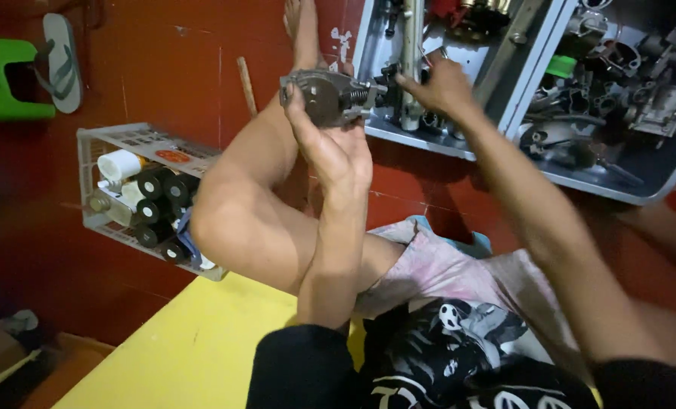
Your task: The person sits on the floor and cleans various mechanical parts, including a carburetor and a brake caliper, using a screwdriver to scrape and remove grime. The person handles the parts over two white trays filled with other components.
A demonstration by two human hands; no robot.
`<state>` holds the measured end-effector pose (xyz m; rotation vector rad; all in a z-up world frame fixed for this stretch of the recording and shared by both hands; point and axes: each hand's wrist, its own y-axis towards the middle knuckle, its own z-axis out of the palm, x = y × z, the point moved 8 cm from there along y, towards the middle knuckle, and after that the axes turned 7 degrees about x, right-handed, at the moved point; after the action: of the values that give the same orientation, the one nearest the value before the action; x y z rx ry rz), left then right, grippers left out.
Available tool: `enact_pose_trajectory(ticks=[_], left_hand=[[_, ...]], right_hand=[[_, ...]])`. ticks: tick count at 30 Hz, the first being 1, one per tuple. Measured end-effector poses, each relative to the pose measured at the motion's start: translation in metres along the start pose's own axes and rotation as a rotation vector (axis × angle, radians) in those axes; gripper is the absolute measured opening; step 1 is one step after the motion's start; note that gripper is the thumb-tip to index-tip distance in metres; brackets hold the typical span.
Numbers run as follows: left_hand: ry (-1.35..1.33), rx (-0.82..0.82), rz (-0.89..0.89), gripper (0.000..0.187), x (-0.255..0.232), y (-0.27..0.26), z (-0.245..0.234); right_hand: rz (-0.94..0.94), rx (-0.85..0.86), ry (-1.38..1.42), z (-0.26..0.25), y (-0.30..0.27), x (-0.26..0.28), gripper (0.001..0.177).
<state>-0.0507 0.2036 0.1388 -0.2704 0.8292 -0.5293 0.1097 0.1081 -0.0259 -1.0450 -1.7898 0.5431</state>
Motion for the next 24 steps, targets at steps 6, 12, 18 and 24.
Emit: enact_pose_trajectory(ticks=[6, 12, 18, 24], left_hand=[[-0.016, -0.083, 0.003, 0.046, -0.008, -0.002, -0.006], [-0.001, -0.034, 0.028, 0.048, -0.006, -0.006, 0.003], [0.062, 0.033, 0.035, 0.042, -0.001, -0.014, 0.017], [0.101, 0.017, -0.004, 0.045, 0.01, -0.011, 0.016]], right_hand=[[-0.076, -0.238, 0.126, 0.024, 0.097, -0.035, 0.046], [-0.11, -0.317, 0.379, 0.012, 0.08, -0.065, 0.042], [-0.11, -0.424, 0.534, -0.001, 0.059, -0.106, 0.026], [0.0, -0.38, 0.635, 0.002, 0.048, -0.088, 0.03]])
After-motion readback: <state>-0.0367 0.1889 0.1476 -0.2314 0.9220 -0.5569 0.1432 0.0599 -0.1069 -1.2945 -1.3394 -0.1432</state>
